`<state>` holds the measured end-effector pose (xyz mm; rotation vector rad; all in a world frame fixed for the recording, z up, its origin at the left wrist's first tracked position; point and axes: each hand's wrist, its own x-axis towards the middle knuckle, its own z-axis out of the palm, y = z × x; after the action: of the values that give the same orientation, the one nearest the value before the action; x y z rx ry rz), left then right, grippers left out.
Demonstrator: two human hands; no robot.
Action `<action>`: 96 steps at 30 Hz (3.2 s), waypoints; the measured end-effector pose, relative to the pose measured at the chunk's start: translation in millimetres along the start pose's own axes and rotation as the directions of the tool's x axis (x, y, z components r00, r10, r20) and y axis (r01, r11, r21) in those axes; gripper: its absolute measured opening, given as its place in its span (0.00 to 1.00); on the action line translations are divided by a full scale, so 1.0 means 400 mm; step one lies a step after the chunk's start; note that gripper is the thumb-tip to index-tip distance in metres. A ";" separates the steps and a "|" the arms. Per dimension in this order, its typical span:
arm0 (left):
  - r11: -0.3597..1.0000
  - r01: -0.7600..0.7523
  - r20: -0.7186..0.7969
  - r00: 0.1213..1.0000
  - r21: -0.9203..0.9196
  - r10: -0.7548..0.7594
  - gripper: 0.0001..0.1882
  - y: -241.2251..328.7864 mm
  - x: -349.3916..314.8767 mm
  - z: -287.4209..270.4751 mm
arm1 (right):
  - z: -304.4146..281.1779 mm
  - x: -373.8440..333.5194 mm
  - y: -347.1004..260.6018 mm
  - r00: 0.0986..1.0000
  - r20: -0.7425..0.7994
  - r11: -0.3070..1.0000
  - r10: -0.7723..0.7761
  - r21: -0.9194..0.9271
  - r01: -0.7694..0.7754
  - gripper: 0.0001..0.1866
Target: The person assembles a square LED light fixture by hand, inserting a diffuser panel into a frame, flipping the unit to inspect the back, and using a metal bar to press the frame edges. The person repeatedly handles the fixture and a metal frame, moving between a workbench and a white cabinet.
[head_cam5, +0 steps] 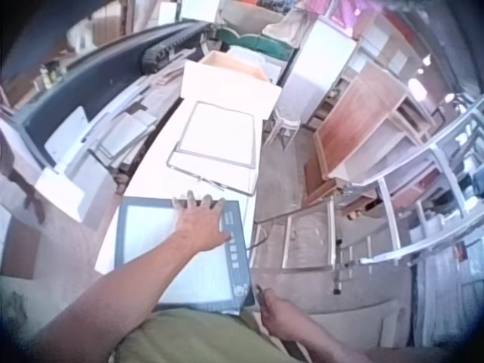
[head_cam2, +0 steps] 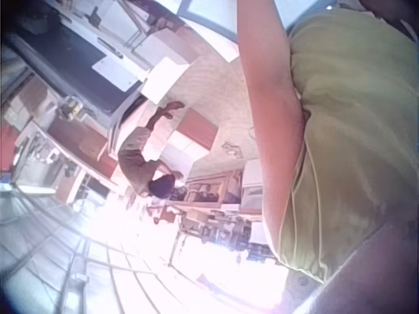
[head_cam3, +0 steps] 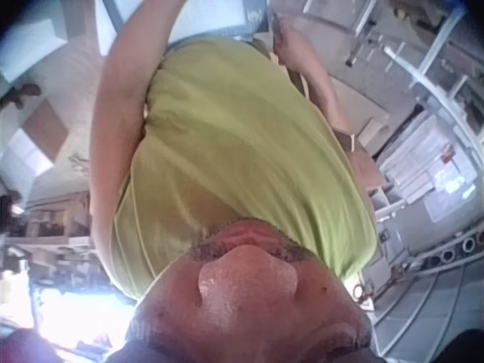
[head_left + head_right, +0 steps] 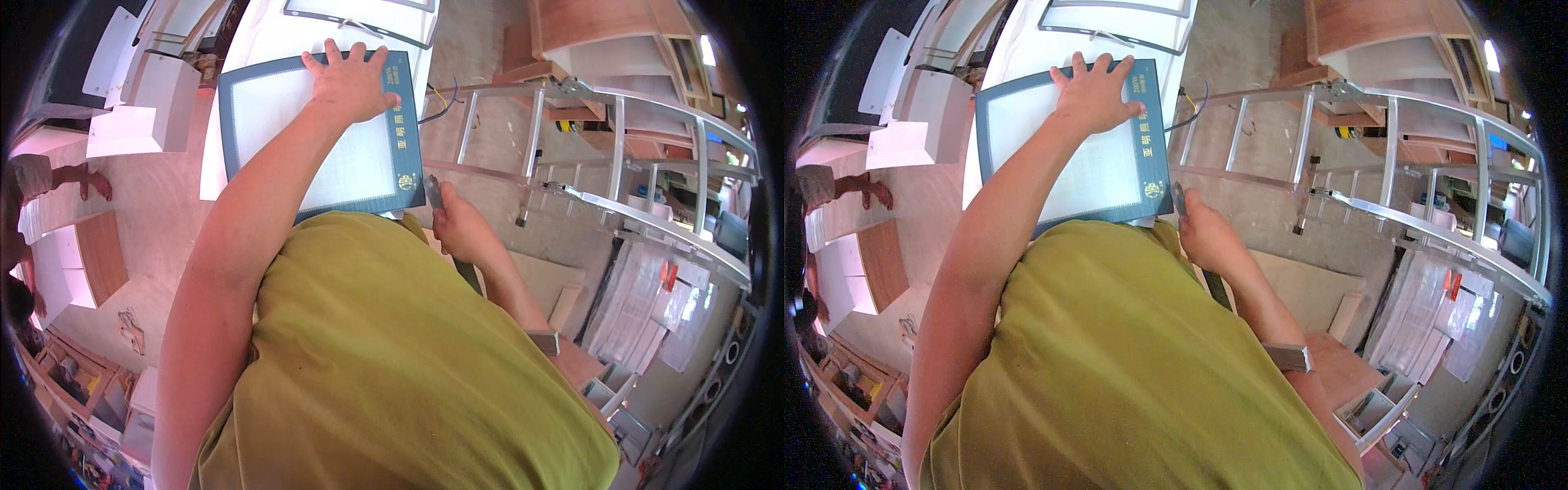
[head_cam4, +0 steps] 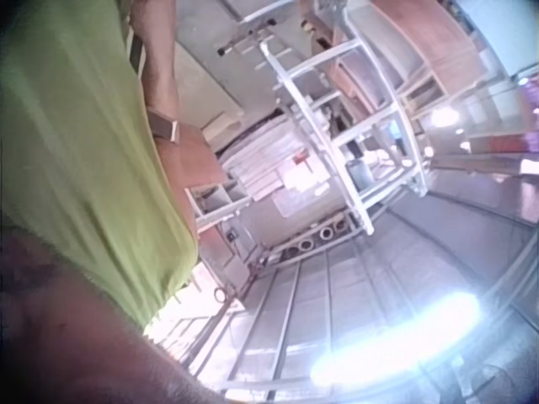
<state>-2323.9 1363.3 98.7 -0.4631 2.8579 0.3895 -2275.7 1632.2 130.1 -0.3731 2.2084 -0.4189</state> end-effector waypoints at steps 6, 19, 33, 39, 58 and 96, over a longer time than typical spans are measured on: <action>1.000 -0.025 -0.036 0.999 -0.011 0.025 0.45 0.002 -0.002 0.005 | 0.006 0.000 0.021 0.999 -0.018 0.999 -0.028 0.033 0.029 0.12; 0.998 -0.008 -0.006 1.000 -0.058 0.007 0.49 -0.013 -0.007 -0.005 | 0.010 -0.034 -0.035 0.985 -0.160 0.991 -0.066 -0.126 0.045 0.15; 0.986 -0.038 -0.005 0.999 -0.163 0.038 0.50 -0.020 -0.012 0.001 | 0.006 -0.022 0.000 0.985 -0.139 0.995 -0.098 0.007 0.100 0.23; 0.985 -0.031 0.004 0.999 -0.170 0.032 0.51 -0.019 -0.011 -0.003 | 0.000 -0.033 0.002 0.986 -0.131 0.991 -0.107 -0.090 0.095 0.24; 0.981 -0.010 0.011 1.000 -0.195 0.012 0.49 -0.013 -0.021 -0.015 | -0.033 -0.042 0.031 0.974 -0.223 0.995 -0.033 0.087 0.054 0.22; -0.314 0.059 0.260 0.715 -0.948 -0.649 0.14 -0.276 -0.662 0.241 | -0.103 0.150 -0.757 0.426 0.705 0.069 -0.567 -0.475 0.877 0.11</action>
<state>-2024.9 1363.9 51.0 -1.8447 1.4854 2.6552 -2307.5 1342.8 240.2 -2.0549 1.4777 0.2532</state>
